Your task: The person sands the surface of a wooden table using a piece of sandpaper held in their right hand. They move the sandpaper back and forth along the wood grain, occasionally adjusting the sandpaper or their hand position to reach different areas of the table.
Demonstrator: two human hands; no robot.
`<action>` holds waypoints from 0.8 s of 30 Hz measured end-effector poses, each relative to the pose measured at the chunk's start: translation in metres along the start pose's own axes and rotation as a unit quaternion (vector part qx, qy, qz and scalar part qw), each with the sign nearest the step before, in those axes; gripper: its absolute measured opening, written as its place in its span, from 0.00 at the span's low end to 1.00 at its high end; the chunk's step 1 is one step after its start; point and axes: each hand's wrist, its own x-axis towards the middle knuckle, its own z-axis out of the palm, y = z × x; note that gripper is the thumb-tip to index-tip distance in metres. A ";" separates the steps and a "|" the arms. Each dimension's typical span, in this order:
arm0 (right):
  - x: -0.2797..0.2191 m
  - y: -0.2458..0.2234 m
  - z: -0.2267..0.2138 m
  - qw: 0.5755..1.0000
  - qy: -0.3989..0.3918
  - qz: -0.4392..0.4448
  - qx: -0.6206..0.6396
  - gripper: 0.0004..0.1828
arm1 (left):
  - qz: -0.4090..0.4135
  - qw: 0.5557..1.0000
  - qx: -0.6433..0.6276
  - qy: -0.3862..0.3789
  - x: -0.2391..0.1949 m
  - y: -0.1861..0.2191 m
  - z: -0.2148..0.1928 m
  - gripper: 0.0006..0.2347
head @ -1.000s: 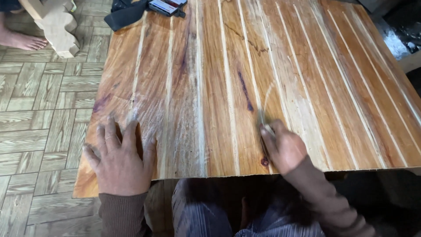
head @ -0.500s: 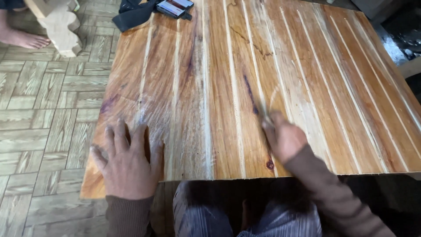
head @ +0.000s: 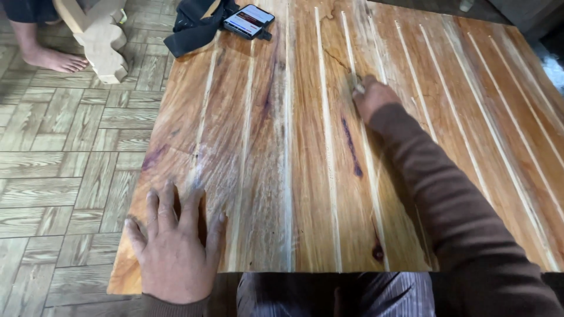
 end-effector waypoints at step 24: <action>-0.227 0.105 0.050 0.995 -0.001 -0.101 0.005 0.16 | 0.012 0.999 -0.004 0.040 -0.002 0.005 0.002 0.25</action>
